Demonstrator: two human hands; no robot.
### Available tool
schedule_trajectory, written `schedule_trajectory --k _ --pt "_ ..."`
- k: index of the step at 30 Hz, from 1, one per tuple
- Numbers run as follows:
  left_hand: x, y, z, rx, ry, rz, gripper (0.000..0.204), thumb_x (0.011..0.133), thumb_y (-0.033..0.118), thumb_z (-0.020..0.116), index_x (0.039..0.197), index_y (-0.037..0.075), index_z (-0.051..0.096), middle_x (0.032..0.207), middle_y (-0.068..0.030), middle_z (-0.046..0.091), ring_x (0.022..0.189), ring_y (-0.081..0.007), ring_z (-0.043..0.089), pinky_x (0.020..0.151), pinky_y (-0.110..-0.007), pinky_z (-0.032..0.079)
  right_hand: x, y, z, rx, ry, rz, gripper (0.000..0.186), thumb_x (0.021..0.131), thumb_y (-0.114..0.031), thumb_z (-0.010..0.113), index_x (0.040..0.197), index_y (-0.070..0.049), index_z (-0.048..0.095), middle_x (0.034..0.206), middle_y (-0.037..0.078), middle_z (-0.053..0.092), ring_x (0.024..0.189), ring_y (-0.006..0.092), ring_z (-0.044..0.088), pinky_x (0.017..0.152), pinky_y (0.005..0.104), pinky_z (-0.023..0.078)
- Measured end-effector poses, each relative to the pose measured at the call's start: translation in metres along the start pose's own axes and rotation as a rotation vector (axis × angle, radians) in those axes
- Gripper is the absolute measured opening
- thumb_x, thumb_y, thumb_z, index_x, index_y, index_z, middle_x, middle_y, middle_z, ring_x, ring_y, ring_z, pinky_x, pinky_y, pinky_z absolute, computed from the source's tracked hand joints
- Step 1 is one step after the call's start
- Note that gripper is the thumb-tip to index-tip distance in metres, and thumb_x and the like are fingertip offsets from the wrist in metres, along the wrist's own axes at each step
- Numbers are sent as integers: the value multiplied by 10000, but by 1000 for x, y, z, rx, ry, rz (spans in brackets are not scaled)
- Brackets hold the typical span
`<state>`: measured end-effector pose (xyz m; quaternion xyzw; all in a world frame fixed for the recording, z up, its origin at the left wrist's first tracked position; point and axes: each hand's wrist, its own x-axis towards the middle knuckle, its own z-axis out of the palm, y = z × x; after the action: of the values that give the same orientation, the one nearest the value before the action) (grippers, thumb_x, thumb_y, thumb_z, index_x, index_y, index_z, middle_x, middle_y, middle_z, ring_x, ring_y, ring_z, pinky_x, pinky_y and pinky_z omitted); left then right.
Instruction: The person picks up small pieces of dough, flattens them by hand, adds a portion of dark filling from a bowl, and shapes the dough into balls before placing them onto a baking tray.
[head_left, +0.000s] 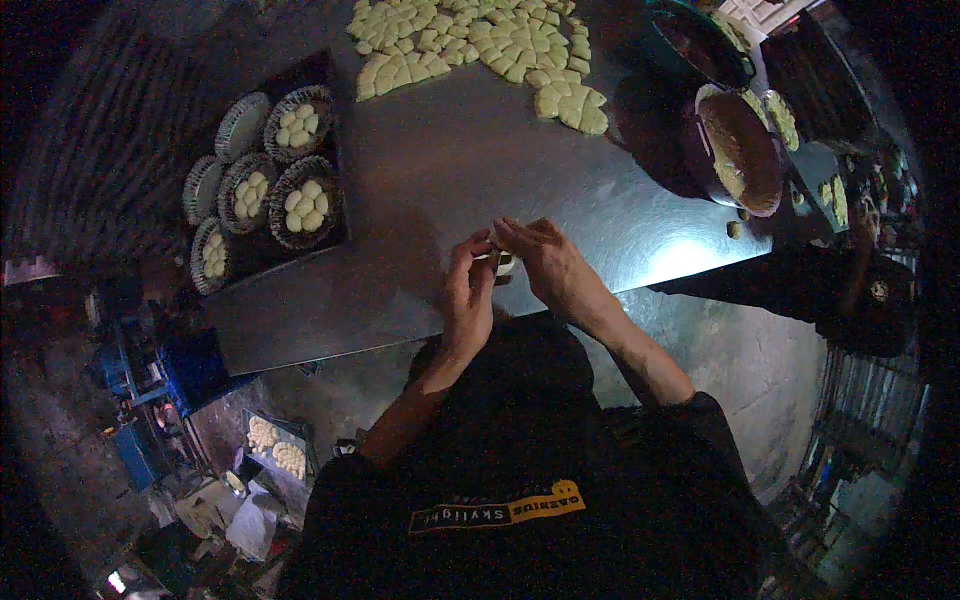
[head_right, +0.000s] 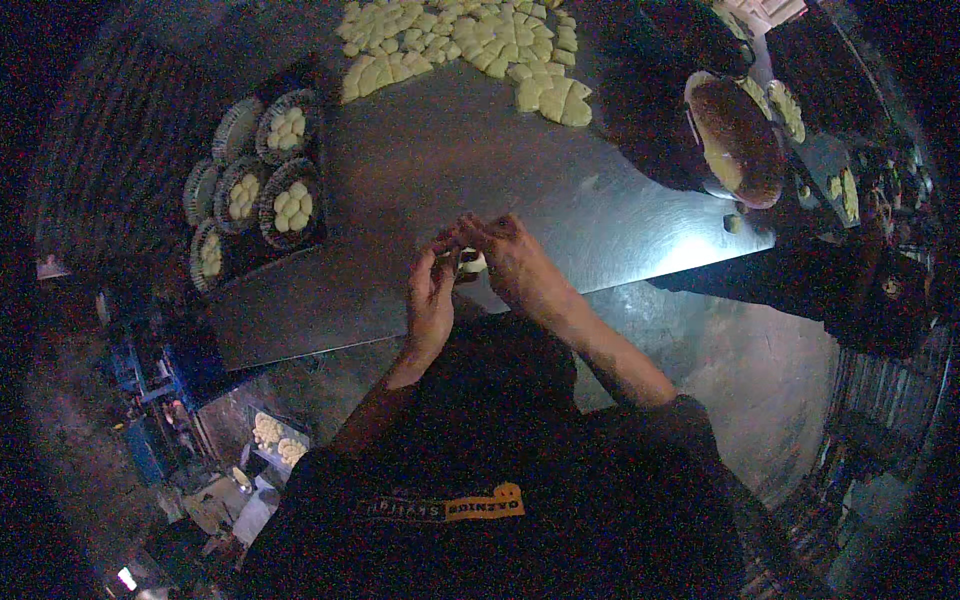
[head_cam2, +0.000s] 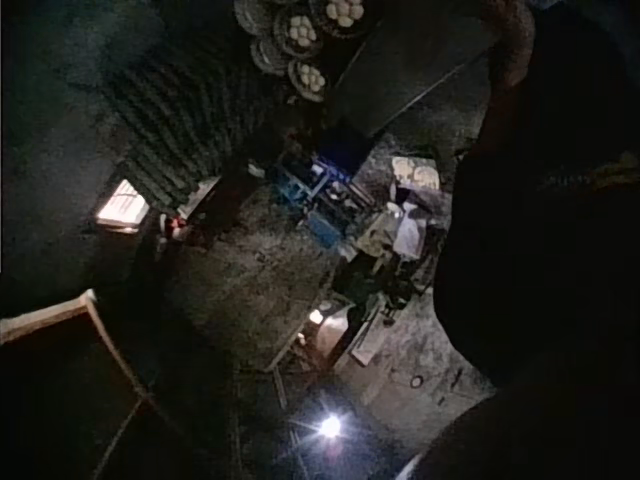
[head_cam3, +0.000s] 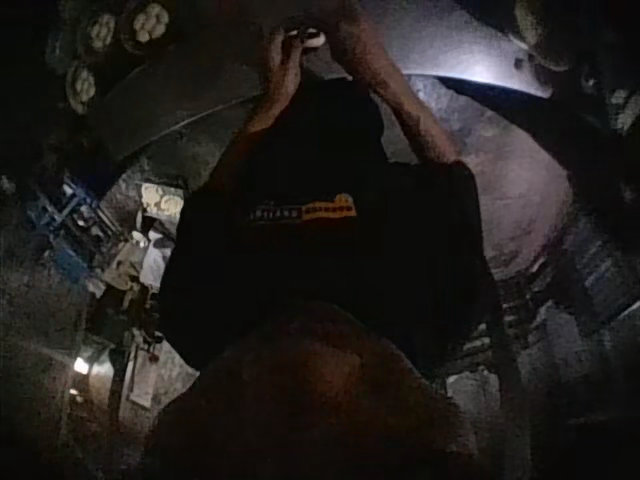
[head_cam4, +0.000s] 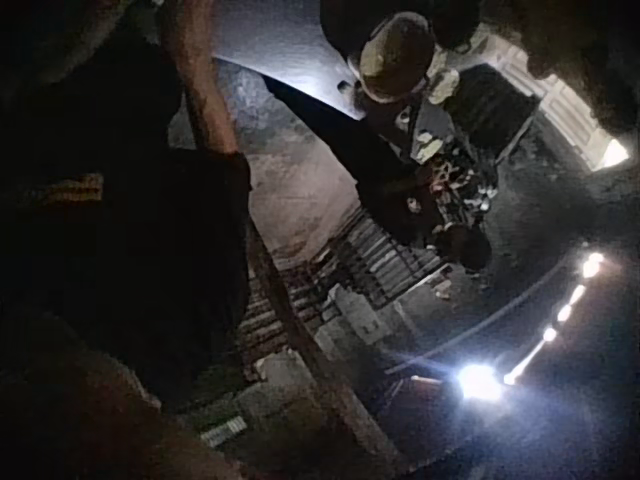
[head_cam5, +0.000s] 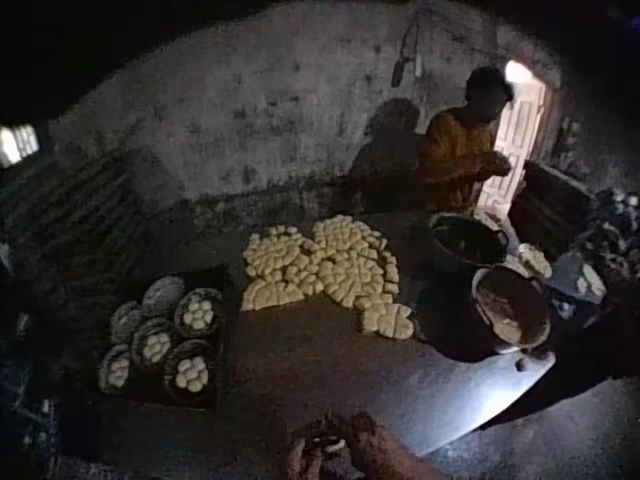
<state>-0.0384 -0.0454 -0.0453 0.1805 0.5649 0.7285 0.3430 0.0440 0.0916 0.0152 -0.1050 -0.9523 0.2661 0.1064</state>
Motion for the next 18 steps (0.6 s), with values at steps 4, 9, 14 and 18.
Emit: schedule_trajectory --k 4,9,14,18 --pt "0 -9 -29 138 -60 -7 236 962 86 577 1198 76 566 1220 -59 590 1091 -174 597 898 -326 518 -3 -20 -18 408 -131 175 427 853 43 594 1277 -3 572 1227 155 630 1095 323 620 913 396 533" --pt "18 12 -30 -600 -231 -613 289 967 172 596 1245 110 547 1113 -60 641 1005 -185 639 867 -322 529 -24 -22 -34 340 -43 -107 466 839 -12 605 1297 -91 567 1239 159 615 991 336 661 839 379 560" --pt "13 43 -8 -278 -241 -464 251 944 166 635 1179 84 607 1079 -74 679 979 -175 657 868 -337 543 -38 -33 -49 501 -20 304 190 854 6 665 1040 1 627 946 153 678 849 200 701 733 300 561" --pt "7 69 20 320 -397 207 185 884 60 693 1062 25 654 1116 -107 678 990 -170 654 856 -318 555 -39 -6 -55 656 -26 378 128 864 -20 678 979 -5 627 869 124 667 793 174 682 670 288 534"
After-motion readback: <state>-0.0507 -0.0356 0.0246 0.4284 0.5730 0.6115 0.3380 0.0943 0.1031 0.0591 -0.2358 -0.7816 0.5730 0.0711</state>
